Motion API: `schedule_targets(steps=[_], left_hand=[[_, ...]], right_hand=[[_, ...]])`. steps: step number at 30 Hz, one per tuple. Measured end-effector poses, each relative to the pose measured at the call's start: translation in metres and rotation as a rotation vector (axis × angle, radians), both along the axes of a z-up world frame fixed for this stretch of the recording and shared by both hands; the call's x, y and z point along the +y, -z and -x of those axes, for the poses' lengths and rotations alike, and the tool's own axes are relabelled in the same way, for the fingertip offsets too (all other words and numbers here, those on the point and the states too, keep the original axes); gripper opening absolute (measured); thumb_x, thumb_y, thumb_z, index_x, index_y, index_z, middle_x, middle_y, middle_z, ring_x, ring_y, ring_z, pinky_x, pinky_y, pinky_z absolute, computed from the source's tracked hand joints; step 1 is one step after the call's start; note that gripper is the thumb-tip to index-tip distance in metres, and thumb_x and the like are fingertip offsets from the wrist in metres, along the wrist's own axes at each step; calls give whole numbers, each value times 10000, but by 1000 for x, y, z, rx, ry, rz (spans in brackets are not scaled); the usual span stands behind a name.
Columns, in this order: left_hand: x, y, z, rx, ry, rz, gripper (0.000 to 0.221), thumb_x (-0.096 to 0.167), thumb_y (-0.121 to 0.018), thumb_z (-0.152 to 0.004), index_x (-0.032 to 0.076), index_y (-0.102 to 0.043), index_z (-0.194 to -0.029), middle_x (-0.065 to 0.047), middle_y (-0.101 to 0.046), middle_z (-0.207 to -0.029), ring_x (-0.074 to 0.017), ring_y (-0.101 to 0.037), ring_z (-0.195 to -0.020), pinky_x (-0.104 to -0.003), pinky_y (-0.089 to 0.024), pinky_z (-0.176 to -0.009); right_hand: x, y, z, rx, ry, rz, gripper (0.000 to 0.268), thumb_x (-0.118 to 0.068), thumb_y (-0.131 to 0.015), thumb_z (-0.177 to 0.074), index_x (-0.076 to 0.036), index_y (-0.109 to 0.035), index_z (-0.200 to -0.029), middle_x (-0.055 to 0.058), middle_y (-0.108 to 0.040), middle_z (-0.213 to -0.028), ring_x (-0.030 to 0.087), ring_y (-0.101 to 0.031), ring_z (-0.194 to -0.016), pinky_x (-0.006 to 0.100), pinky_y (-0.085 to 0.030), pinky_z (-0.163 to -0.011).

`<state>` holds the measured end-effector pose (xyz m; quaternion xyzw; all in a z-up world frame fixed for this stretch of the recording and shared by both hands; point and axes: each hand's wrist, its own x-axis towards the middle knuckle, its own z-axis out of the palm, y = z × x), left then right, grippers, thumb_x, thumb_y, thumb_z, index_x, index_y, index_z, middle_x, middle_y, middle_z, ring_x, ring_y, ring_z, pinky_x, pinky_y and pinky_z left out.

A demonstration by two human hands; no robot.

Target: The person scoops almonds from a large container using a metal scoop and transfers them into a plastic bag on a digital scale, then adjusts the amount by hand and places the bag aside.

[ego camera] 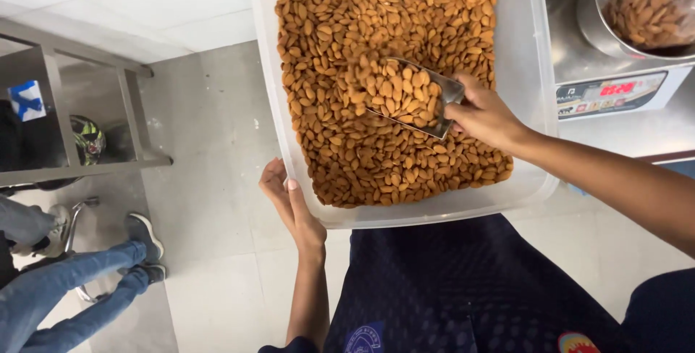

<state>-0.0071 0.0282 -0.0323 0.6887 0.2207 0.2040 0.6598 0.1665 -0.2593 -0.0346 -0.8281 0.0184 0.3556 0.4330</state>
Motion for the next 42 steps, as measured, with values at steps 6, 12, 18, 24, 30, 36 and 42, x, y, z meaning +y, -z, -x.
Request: schedule_targets(steps=[6,12,18,24,30,36,42], left_hand=[[-1,1,2,10,-10,-12,501,301,-458,-1066,-14,-352,-1440,-189,-453,-1403,-287,-428,-1357,-435,-343,-1160],[1,0,-1,44,-4,-2,473,286,-452,-1068,-5,-361,-1430,-182,-473,-1397,-270,-517,-1238,-423,-419,-1074],[5,0,0,115,15,-60,505,314,-455,-1076,8,-339,-1461,-185,-476,-1409,-277,-517,-1255,-418,-424,-1071],[11,5,2,147,52,-112,503,318,-449,-1095,8,-342,-1476,-192,-450,-1444,-279,-494,-1303,-419,-401,-1102],[14,5,1,264,56,-160,464,323,-396,-1106,22,-353,-1457,-165,-492,-1374,-259,-505,-1259,-409,-412,-1079],[17,-18,-9,283,17,-495,525,325,-528,-1103,-31,-392,-1463,-219,-474,-1366,-326,-486,-1270,-449,-389,-1104],[-51,-117,-96,44,204,-1162,465,169,-770,-1020,-21,-565,-1391,-234,-530,-1411,-408,-497,-1334,-495,-400,-1138]], right_hand=[[-6,-11,3,18,190,-276,431,-91,-581,-899,-129,-467,-1313,17,-554,-782,88,-539,-589,254,-407,-468],[-12,-51,0,-68,197,-376,282,-43,-587,-906,-90,-472,-1159,5,-510,-732,74,-500,-546,249,-364,-436],[-42,-85,1,-71,255,-474,291,0,-564,-896,-100,-476,-1155,-1,-458,-702,77,-401,-491,256,-273,-405],[-85,-108,10,-56,393,-449,282,23,-545,-895,-83,-466,-1145,-3,-458,-712,71,-362,-506,257,-249,-422],[-158,-106,33,-94,512,-527,411,43,-539,-917,-120,-481,-1290,5,-417,-657,76,-351,-496,253,-245,-414],[-222,-135,43,-242,666,-311,392,39,-527,-917,-106,-486,-1279,6,-503,-734,81,-412,-506,244,-273,-388],[-335,-107,33,-298,598,-83,68,-7,-485,-1024,-9,-437,-1073,77,-453,-637,119,-375,-435,288,-233,-330]])
